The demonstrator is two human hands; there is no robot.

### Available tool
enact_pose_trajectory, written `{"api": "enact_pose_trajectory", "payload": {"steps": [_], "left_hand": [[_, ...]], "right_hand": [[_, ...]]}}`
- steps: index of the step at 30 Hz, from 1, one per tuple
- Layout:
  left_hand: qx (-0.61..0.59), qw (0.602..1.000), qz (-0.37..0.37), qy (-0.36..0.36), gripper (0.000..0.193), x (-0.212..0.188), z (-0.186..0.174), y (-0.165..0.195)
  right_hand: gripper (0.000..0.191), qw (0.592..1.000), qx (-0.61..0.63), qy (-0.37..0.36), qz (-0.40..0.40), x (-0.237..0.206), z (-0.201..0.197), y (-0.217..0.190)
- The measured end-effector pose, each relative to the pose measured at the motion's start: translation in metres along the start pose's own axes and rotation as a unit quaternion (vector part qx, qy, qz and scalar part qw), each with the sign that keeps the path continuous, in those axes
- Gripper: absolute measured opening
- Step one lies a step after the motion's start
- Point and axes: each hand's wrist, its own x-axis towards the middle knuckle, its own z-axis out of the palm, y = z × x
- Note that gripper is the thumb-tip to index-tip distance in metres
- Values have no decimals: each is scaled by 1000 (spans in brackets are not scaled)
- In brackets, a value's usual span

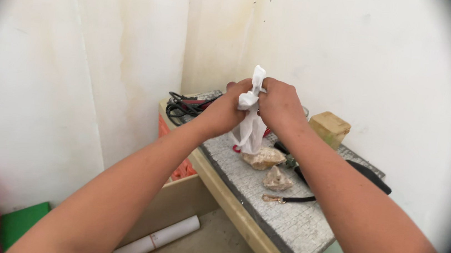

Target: The person folds a white cloth and a blue cloth and places the blue cloth into a dresser drawer. They then open the dresser drawers, remove items including a hair dryer, comb, black pouch, plastic bags and stones, set them on top of the dresser, and carry the emptied drawer to the green table.

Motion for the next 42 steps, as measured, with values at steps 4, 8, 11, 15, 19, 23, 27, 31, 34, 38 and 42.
{"api": "enact_pose_trajectory", "payload": {"steps": [4,8,11,15,19,23,27,31,34,38,42], "left_hand": [[139,990,8,25,61,37,14,-26],[175,979,-103,12,55,39,39,-30],[84,989,-124,3,69,20,57,-19],[68,997,-32,15,96,8,76,-8],[41,999,27,11,83,21,73,-30],[92,992,-65,-48,55,32,61,-67],[70,997,12,-28,52,31,69,-71],[159,983,-56,-70,66,23,77,-45],[278,950,-73,-122,72,7,77,-25],[318,928,-92,-172,76,-10,70,-24],[320,936,-23,-141,87,-21,66,-38]], "right_hand": [[21,998,2,53,20,11,6,20],[21,993,49,47,99,25,15,44],[20,985,105,41,133,34,32,66],[19,985,51,164,-20,53,49,88],[15,981,80,176,5,57,41,94],[15,982,137,104,80,52,25,92],[16,981,144,54,117,57,24,97],[25,998,34,18,54,66,32,115],[29,997,-28,-74,7,56,48,131],[41,968,-118,-99,-197,12,84,148],[46,961,-135,-98,-223,-18,99,156]]}}
